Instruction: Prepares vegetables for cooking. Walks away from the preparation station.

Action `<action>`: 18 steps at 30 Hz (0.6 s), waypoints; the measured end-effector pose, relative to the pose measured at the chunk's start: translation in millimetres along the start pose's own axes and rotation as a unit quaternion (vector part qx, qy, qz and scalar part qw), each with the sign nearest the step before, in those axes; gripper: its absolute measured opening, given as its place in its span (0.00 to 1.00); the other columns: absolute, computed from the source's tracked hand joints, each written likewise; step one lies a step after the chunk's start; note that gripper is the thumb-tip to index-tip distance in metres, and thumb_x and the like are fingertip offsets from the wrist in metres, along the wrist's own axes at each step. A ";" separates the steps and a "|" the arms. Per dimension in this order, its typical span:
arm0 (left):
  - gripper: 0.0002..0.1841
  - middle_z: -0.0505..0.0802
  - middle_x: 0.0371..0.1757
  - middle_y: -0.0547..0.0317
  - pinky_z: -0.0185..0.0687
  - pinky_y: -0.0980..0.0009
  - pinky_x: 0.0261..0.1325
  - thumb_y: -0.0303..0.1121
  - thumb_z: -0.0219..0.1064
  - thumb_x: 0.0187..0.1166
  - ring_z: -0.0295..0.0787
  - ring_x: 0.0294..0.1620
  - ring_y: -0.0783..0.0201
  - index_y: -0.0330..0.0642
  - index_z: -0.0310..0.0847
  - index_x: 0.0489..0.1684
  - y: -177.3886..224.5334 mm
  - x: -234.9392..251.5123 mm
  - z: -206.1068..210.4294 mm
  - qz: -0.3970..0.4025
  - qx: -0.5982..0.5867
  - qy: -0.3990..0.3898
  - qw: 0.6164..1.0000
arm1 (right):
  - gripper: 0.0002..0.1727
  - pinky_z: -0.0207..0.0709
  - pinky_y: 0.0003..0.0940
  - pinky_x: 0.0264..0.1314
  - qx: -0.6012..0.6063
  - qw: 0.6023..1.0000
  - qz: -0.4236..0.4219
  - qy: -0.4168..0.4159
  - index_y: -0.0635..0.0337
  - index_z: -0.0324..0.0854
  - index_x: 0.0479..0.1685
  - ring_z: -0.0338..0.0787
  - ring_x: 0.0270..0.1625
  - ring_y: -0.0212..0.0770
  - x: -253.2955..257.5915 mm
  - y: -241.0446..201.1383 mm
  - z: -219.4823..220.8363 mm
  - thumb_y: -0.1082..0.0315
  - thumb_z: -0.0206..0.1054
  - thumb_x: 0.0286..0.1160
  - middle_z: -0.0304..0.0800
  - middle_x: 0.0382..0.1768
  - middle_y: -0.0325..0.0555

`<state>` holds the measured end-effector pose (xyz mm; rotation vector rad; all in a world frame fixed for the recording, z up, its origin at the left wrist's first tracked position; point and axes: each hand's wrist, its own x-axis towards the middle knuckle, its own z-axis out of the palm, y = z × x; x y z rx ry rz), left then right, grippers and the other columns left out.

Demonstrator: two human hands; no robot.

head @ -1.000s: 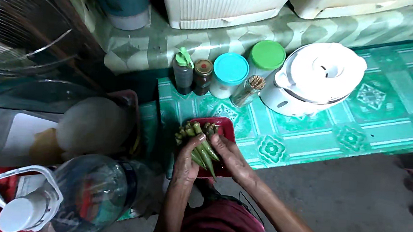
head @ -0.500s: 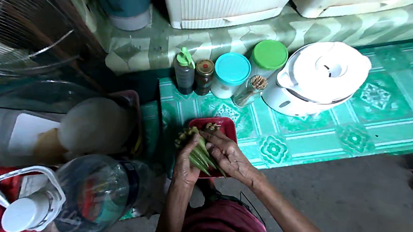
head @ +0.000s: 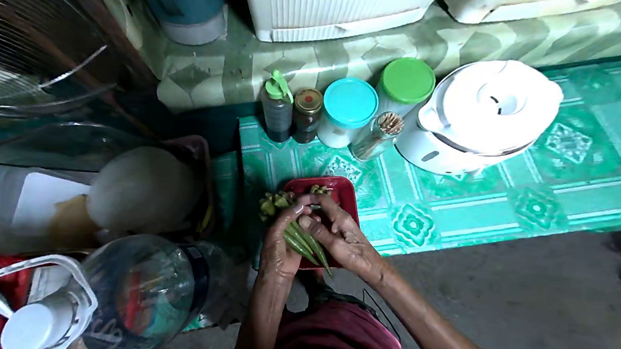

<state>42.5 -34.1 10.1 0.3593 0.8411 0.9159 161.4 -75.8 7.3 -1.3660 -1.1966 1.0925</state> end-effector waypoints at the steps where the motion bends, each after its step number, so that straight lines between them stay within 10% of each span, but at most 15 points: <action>1: 0.10 0.93 0.40 0.61 0.91 0.72 0.46 0.28 0.67 0.77 0.92 0.39 0.69 0.45 0.84 0.53 0.6 -0.7 -1.2 0.006 0.029 0.004 1.000 | 0.14 0.81 0.22 0.48 0.030 0.998 0.045 0.020 0.61 0.76 0.64 0.85 0.44 0.24 -1.2 -2.1 -0.2 0.64 0.59 0.87 0.85 0.47 0.38; 6: 0.26 0.96 0.41 0.60 0.93 0.69 0.44 0.25 0.78 0.64 0.94 0.39 0.67 0.41 0.80 0.65 3.5 -11.8 10.1 0.151 0.257 0.014 0.954 | 0.31 0.78 0.29 0.31 0.158 0.934 0.305 0.099 0.54 0.80 0.50 0.83 0.29 0.30 0.8 12.0 3.3 0.42 0.36 0.94 0.85 0.29 0.37; 9: 0.33 0.95 0.44 0.64 0.92 0.75 0.44 0.22 0.80 0.60 0.93 0.41 0.72 0.42 0.76 0.71 3.3 -12.9 16.1 0.218 0.330 -0.037 0.918 | 0.35 0.83 0.32 0.45 0.124 0.947 0.282 0.095 0.55 0.81 0.56 0.87 0.40 0.29 1.2 8.2 -1.2 0.40 0.33 0.93 0.88 0.37 0.37; 14: 0.27 0.96 0.41 0.58 0.93 0.70 0.42 0.20 0.76 0.64 0.95 0.38 0.66 0.40 0.79 0.67 1.0 -10.8 7.8 0.130 0.238 -0.046 0.961 | 0.43 0.83 0.29 0.39 0.099 0.972 0.197 0.075 0.58 0.81 0.39 0.88 0.33 0.31 17.4 -7.4 -27.7 0.39 0.22 0.92 0.90 0.31 0.38; 18: 0.22 0.96 0.40 0.55 0.94 0.66 0.40 0.23 0.74 0.69 0.95 0.36 0.62 0.40 0.80 0.63 6.6 -4.4 15.9 0.108 0.182 0.004 0.977 | 0.42 0.81 0.30 0.26 0.253 0.902 0.342 0.078 0.56 0.79 0.35 0.85 0.24 0.33 13.7 7.1 -12.0 0.34 0.26 0.90 0.86 0.23 0.39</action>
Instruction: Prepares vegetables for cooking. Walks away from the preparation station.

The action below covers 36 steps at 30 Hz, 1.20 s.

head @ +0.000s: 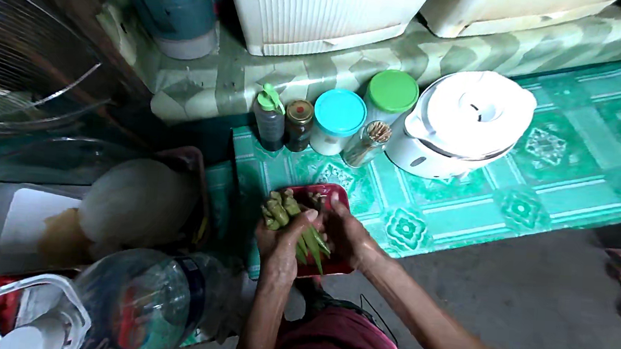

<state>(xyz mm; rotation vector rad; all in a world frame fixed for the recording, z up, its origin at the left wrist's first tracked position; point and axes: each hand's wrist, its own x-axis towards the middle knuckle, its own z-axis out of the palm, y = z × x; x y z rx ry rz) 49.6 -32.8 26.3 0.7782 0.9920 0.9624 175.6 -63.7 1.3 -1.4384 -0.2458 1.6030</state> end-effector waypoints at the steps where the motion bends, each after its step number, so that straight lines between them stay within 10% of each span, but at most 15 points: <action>1: 0.23 0.96 0.41 0.55 0.94 0.66 0.40 0.23 0.75 0.68 0.95 0.36 0.62 0.40 0.80 0.64 1.0 1.1 1.5 0.012 0.014 0.006 1.000 | 0.42 0.84 0.36 0.27 0.076 0.996 0.046 -0.020 0.56 0.79 0.39 0.88 0.26 0.38 -0.7 6.4 3.0 0.32 0.27 0.88 0.87 0.26 0.42; 8: 0.36 0.94 0.52 0.64 0.92 0.73 0.49 0.23 0.80 0.63 0.94 0.49 0.70 0.47 0.72 0.76 1.8 -7.1 10.6 0.077 0.068 0.019 0.994 | 0.20 0.67 0.21 0.08 0.121 0.990 -0.003 0.070 0.53 0.79 0.38 0.76 0.11 0.27 -13.4 12.4 35.4 0.53 0.48 0.93 0.83 0.18 0.38; 16: 0.17 0.96 0.40 0.56 0.90 0.73 0.30 0.19 0.77 0.61 0.93 0.35 0.67 0.40 0.86 0.49 0.7 -7.7 9.8 0.036 0.048 0.020 0.998 | 0.22 0.72 0.25 0.12 0.045 0.997 -0.013 0.058 0.53 0.78 0.40 0.79 0.13 0.30 -4.2 17.9 26.2 0.55 0.41 0.95 0.83 0.19 0.39; 19: 0.22 0.95 0.38 0.61 0.92 0.72 0.41 0.19 0.79 0.55 0.94 0.39 0.69 0.39 0.83 0.50 0.5 -10.8 9.1 0.077 0.089 0.011 0.993 | 0.28 0.84 0.33 0.40 -0.019 0.998 -0.022 0.063 0.53 0.81 0.57 0.88 0.38 0.32 -5.6 11.5 18.2 0.44 0.40 0.94 0.88 0.38 0.39; 22: 0.23 0.94 0.38 0.68 0.91 0.79 0.43 0.19 0.79 0.53 0.91 0.39 0.78 0.40 0.83 0.51 1.7 -10.4 3.0 0.147 0.165 -0.031 0.975 | 0.41 0.81 0.30 0.39 -0.118 0.981 -0.147 0.048 0.55 0.80 0.38 0.85 0.34 0.28 -1.7 -7.5 3.4 0.39 0.22 0.92 0.87 0.30 0.35; 27: 0.27 0.93 0.43 0.60 0.86 0.82 0.46 0.23 0.79 0.53 0.89 0.41 0.81 0.35 0.82 0.58 -8.0 -5.0 -8.2 0.193 0.318 -0.096 0.923 | 0.49 0.65 0.45 0.85 -0.339 0.866 -0.368 -0.023 0.60 0.75 0.77 0.75 0.81 0.37 -31.2 -87.8 6.9 0.33 0.21 0.86 0.82 0.74 0.46; 32: 0.18 0.92 0.31 0.64 0.86 0.82 0.40 0.28 0.83 0.50 0.88 0.34 0.82 0.35 0.87 0.39 -2.7 -11.9 2.9 0.191 0.360 -0.091 0.909 | 0.50 0.45 0.77 0.85 -0.588 0.738 -0.322 -0.083 0.50 0.67 0.88 0.60 0.90 0.64 -27.9 -85.1 40.4 0.23 0.33 0.80 0.62 0.88 0.60; 36: 0.30 0.93 0.42 0.58 0.85 0.83 0.45 0.24 0.80 0.54 0.88 0.39 0.81 0.30 0.82 0.63 -13.4 -7.8 -9.5 0.201 0.341 -0.083 0.915 | 0.49 0.56 0.72 0.82 -0.548 0.732 -0.402 -0.053 0.55 0.71 0.85 0.67 0.86 0.60 -40.7 -111.5 40.4 0.27 0.32 0.82 0.70 0.83 0.59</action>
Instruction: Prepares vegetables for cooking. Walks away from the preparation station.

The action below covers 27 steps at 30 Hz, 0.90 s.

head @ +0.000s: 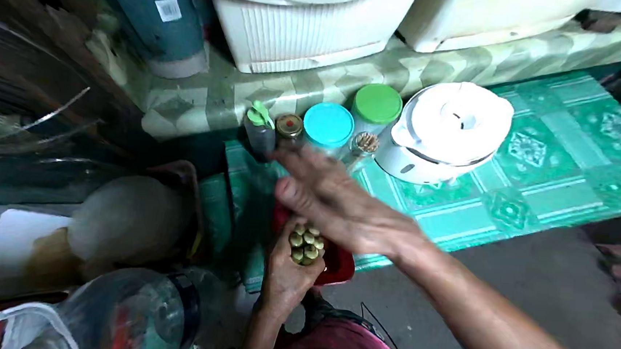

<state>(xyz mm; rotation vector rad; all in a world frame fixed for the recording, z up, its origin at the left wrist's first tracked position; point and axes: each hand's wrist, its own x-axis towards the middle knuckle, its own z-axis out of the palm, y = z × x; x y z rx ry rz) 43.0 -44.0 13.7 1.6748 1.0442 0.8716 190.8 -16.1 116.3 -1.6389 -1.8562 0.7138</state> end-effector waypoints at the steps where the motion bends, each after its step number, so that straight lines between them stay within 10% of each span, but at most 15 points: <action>1: 0.34 0.93 0.44 0.59 0.85 0.84 0.46 0.23 0.79 0.55 0.88 0.41 0.82 0.32 0.79 0.69 0.1 -1.3 -1.0 -0.001 -0.011 0.000 1.000 | 0.48 0.57 0.70 0.82 0.003 1.000 -0.015 0.024 0.54 0.70 0.85 0.67 0.86 0.58 1.0 -4.8 -5.5 0.27 0.31 0.83 0.70 0.83 0.57; 7: 0.15 0.90 0.27 0.62 0.84 0.81 0.35 0.25 0.82 0.51 0.85 0.29 0.80 0.32 0.86 0.36 7.2 1.3 7.4 -0.032 0.034 0.037 0.998 | 0.49 0.49 0.74 0.84 0.000 0.986 0.094 -0.136 0.56 0.65 0.89 0.62 0.88 0.66 11.0 13.9 45.6 0.26 0.34 0.83 0.61 0.87 0.65; 12: 0.52 0.93 0.52 0.47 0.87 0.66 0.51 0.27 0.80 0.59 0.91 0.46 0.65 0.37 0.54 0.93 1.2 1.0 -5.4 -0.117 0.085 0.012 0.989 | 0.43 0.71 0.69 0.65 0.065 0.985 0.154 -0.036 0.64 0.79 0.66 0.82 0.69 0.61 3.2 20.3 28.8 0.34 0.33 0.89 0.81 0.63 0.62; 15: 0.52 0.92 0.52 0.48 0.87 0.65 0.53 0.28 0.83 0.59 0.90 0.47 0.66 0.33 0.54 0.90 3.0 6.2 -8.0 -0.109 0.063 0.026 0.992 | 0.36 0.80 0.61 0.46 0.009 0.993 0.088 -0.076 0.64 0.84 0.53 0.89 0.47 0.57 -11.3 24.0 35.4 0.34 0.60 0.80 0.87 0.45 0.57; 18: 0.61 0.84 0.72 0.45 0.81 0.66 0.69 0.31 0.82 0.64 0.85 0.65 0.67 0.37 0.35 0.96 0.9 10.4 -7.2 -0.084 0.001 -0.002 0.996 | 0.35 0.84 0.51 0.42 0.031 0.996 -0.003 -0.088 0.57 0.86 0.59 0.89 0.44 0.49 -21.0 42.3 54.7 0.39 0.79 0.61 0.85 0.52 0.55; 27: 0.71 0.79 0.78 0.52 0.83 0.66 0.65 0.24 0.85 0.52 0.82 0.67 0.68 0.55 0.28 0.98 -1.2 9.8 -19.9 -0.154 -0.086 -0.093 0.980 | 0.31 0.79 0.29 0.49 0.179 0.981 -0.072 -0.028 0.56 0.88 0.48 0.83 0.47 0.32 -29.9 79.0 88.7 0.37 0.75 0.63 0.84 0.44 0.41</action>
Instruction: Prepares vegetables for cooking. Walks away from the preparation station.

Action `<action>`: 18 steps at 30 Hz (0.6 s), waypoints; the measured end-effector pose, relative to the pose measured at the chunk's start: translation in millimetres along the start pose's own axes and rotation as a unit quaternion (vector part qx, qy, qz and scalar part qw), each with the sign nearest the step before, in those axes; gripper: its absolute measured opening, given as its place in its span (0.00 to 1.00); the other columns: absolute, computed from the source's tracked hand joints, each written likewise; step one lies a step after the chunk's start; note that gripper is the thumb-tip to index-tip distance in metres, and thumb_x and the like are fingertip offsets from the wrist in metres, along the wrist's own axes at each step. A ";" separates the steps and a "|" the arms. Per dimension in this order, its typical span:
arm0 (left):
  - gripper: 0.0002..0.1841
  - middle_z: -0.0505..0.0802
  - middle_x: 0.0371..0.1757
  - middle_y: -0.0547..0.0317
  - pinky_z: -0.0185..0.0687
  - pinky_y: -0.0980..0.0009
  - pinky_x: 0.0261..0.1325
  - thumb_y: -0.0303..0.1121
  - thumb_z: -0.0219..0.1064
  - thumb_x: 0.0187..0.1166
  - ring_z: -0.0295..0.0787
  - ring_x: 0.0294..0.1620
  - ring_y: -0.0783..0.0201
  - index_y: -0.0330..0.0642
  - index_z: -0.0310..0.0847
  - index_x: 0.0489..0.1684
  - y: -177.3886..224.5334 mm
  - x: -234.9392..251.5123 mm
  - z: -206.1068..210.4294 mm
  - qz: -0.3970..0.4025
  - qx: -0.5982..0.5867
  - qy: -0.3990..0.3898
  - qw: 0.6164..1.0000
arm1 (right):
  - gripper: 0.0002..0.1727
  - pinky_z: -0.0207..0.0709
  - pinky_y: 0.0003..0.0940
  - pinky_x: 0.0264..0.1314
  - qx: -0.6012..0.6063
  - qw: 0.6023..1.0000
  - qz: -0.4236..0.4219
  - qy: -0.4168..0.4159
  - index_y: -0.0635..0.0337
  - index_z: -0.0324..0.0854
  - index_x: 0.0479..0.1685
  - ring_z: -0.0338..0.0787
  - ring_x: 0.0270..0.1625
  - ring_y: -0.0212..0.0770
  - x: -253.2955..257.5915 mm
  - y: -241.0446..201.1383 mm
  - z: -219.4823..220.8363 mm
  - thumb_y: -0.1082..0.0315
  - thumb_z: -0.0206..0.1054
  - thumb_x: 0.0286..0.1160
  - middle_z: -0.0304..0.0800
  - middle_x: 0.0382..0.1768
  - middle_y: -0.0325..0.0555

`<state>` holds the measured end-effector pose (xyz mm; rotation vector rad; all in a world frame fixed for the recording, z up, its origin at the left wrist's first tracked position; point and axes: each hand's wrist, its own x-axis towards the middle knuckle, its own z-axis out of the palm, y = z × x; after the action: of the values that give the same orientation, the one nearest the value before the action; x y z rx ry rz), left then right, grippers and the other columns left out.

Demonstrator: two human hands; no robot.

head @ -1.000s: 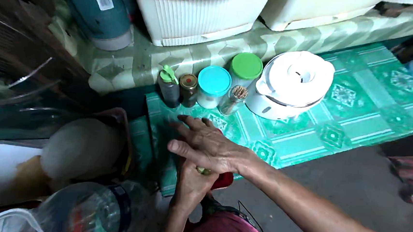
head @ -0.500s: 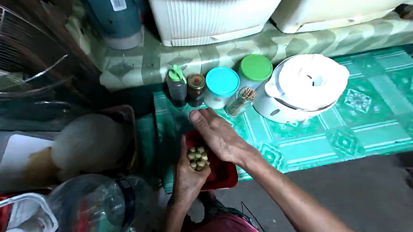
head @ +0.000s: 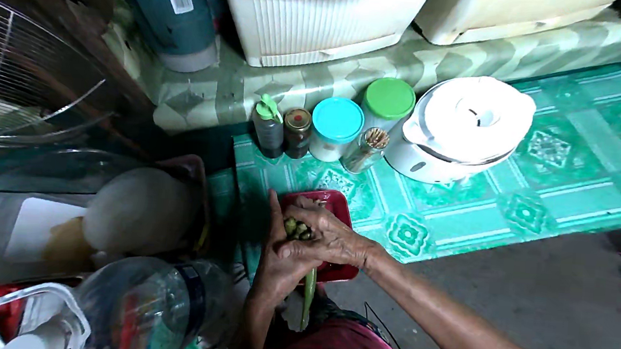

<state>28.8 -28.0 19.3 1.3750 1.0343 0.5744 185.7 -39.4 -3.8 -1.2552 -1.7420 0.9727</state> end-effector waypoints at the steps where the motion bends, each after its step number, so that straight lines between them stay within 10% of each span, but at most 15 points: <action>1: 0.71 0.78 0.78 0.51 0.83 0.66 0.67 0.24 0.84 0.52 0.82 0.68 0.69 0.54 0.27 0.98 -0.2 -0.8 -0.2 0.004 0.005 -0.001 1.000 | 0.28 0.80 0.33 0.51 0.021 1.000 -0.008 0.003 0.62 0.88 0.49 0.86 0.48 0.36 0.3 -5.4 0.3 0.44 0.76 0.65 0.87 0.45 0.47; 8: 0.67 0.83 0.73 0.46 0.85 0.62 0.64 0.26 0.86 0.53 0.85 0.64 0.62 0.47 0.35 0.98 2.6 2.2 -0.8 -0.043 0.039 -0.019 0.998 | 0.16 0.79 0.24 0.45 0.053 0.996 0.022 0.067 0.63 0.88 0.38 0.85 0.39 0.29 -6.1 -5.3 10.4 0.57 0.68 0.79 0.87 0.35 0.43; 14: 0.50 0.89 0.62 0.48 0.86 0.59 0.60 0.28 0.86 0.59 0.88 0.58 0.60 0.41 0.60 0.87 -1.2 8.5 -4.4 -0.139 0.062 -0.066 0.986 | 0.14 0.78 0.30 0.43 0.035 0.989 0.121 0.079 0.64 0.88 0.36 0.85 0.37 0.32 -10.2 -5.5 18.6 0.66 0.59 0.85 0.87 0.33 0.44; 18: 0.14 0.91 0.34 0.53 0.88 0.64 0.41 0.31 0.80 0.71 0.89 0.33 0.63 0.35 0.86 0.48 -3.9 8.6 -2.9 -0.228 0.062 -0.088 0.968 | 0.14 0.76 0.35 0.37 0.020 0.986 0.153 0.058 0.66 0.85 0.34 0.82 0.31 0.36 -10.2 0.1 21.6 0.69 0.58 0.85 0.83 0.27 0.46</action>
<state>29.5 -19.9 13.7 1.2141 1.2046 0.0466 168.6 -52.4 -14.4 -1.5513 -1.4605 1.0766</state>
